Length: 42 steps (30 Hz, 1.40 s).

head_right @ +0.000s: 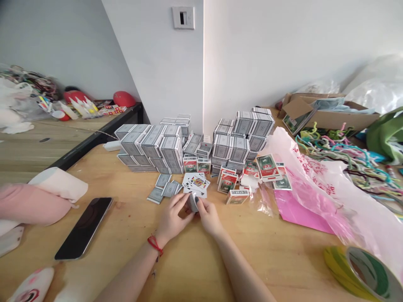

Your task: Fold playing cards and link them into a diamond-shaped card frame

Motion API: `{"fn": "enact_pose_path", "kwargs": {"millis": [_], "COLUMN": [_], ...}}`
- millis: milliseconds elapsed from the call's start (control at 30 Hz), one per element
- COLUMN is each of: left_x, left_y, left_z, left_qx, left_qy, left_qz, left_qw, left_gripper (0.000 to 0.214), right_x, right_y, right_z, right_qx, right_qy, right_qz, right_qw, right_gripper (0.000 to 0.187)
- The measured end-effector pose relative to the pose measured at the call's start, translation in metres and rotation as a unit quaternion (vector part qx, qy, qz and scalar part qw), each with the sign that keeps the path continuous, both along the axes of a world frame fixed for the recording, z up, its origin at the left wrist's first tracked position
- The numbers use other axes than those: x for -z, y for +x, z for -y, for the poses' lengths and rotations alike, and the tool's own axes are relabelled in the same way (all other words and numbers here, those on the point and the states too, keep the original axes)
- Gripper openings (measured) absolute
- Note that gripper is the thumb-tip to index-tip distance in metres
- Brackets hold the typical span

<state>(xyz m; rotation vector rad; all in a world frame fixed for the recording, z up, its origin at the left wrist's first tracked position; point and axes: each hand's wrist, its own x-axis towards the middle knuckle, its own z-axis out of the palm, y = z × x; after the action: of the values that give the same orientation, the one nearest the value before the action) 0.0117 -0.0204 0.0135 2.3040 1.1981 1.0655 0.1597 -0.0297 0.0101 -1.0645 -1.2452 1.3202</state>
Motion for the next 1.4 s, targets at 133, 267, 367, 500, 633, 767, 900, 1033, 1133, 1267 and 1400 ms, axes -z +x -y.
{"fn": "enact_pose_path", "kwargs": {"millis": [133,267,367,500,633,767,900,1033,1133,1267,1400], "left_x": [0.0,0.0,0.001,0.003,0.004,0.004,0.002,0.001,0.0,0.0,0.001], "left_y": [0.0,0.0,-0.001,-0.002,-0.001,0.0,0.001,0.001,0.0,-0.001,-0.002], "left_z": [0.0,0.0,0.0,0.0,0.0,0.001,0.0,0.0,0.0,0.0,0.0], "left_qx": [0.0,0.005,0.01,0.002,-0.013,-0.04,-0.062,-0.064,-0.051,-0.037,-0.036], "left_qy": [0.007,0.01,0.013,0.014,0.01,0.004,-0.006,-0.007,0.0,0.008,-0.001], "left_qz": [-0.009,-0.02,-0.027,-0.032,-0.026,-0.013,-0.004,-0.008,-0.012,-0.016,-0.02], "left_qw": [1.0,1.0,0.999,0.999,1.0,0.999,0.998,0.998,0.999,0.999,0.999], "left_gripper": [0.048,0.05,0.051,0.051,0.053,0.056,0.055,0.054,0.052,0.051,0.052], "right_x": [0.005,0.008,0.008,0.005,0.003,0.006,0.011,0.011,0.007,0.006,0.009], "right_y": [0.001,0.004,0.005,0.005,0.004,0.004,0.001,0.002,0.004,0.004,0.002], "right_z": [-0.001,-0.003,-0.003,-0.003,-0.004,-0.003,-0.002,-0.001,-0.002,-0.003,-0.002], "right_qx": [0.0,0.006,0.014,0.018,0.015,0.0,0.013,0.022,-0.012,-0.028,-0.01], "right_qy": [-0.013,-0.012,0.021,0.049,0.046,0.003,-0.033,-0.014,-0.013,-0.012,-0.017], "right_qz": [-0.015,0.004,0.051,0.088,0.076,0.012,-0.032,-0.01,-0.03,-0.048,-0.056], "right_qw": [1.0,1.0,0.998,0.995,0.996,1.0,0.999,1.0,0.999,0.998,0.998], "right_gripper": [0.042,0.043,0.041,0.038,0.036,0.037,0.039,0.038,0.035,0.032,0.035]}}
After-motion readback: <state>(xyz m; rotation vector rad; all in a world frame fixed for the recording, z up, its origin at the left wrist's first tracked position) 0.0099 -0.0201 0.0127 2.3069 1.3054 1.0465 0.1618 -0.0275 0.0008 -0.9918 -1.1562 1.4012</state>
